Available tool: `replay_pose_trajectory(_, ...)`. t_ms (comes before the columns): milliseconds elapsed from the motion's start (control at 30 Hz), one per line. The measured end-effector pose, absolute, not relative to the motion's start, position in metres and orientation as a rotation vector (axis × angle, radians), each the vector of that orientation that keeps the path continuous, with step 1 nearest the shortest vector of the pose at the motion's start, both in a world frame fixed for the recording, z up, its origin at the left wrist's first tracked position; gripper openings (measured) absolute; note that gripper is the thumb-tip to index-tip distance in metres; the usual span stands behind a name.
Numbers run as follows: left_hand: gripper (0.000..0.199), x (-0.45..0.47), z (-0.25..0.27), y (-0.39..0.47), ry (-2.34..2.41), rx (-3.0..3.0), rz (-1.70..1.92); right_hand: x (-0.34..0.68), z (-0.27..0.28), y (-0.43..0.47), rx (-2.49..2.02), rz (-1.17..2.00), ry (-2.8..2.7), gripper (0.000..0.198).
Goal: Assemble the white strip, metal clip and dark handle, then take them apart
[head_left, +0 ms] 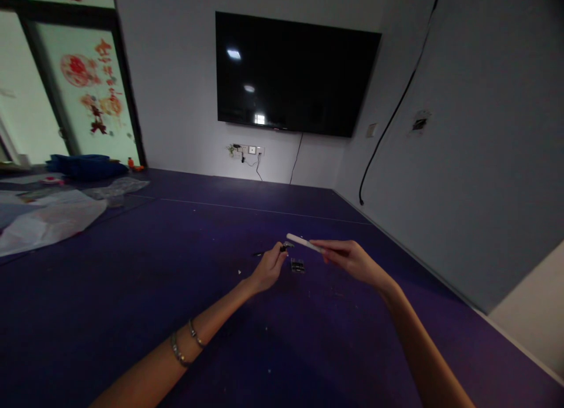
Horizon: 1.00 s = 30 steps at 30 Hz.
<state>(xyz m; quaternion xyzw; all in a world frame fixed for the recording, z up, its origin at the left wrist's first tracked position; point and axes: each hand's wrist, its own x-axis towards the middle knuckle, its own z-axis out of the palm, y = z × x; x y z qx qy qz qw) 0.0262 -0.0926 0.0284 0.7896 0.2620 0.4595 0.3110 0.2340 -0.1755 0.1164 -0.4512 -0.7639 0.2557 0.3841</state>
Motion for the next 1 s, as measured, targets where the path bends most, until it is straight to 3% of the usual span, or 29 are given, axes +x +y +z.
replay_pose_trajectory(733,0.029,0.033,0.026,-0.093,0.648,1.833,1.219,0.255,0.105,-0.167,-1.177,1.014,-1.912,0.033)
replay_pose_trajectory(1000,0.024,0.044,0.035,-0.092,0.734,1.23,1.055,0.253,0.098,-0.16,-1.226,0.821,-1.881,0.04)
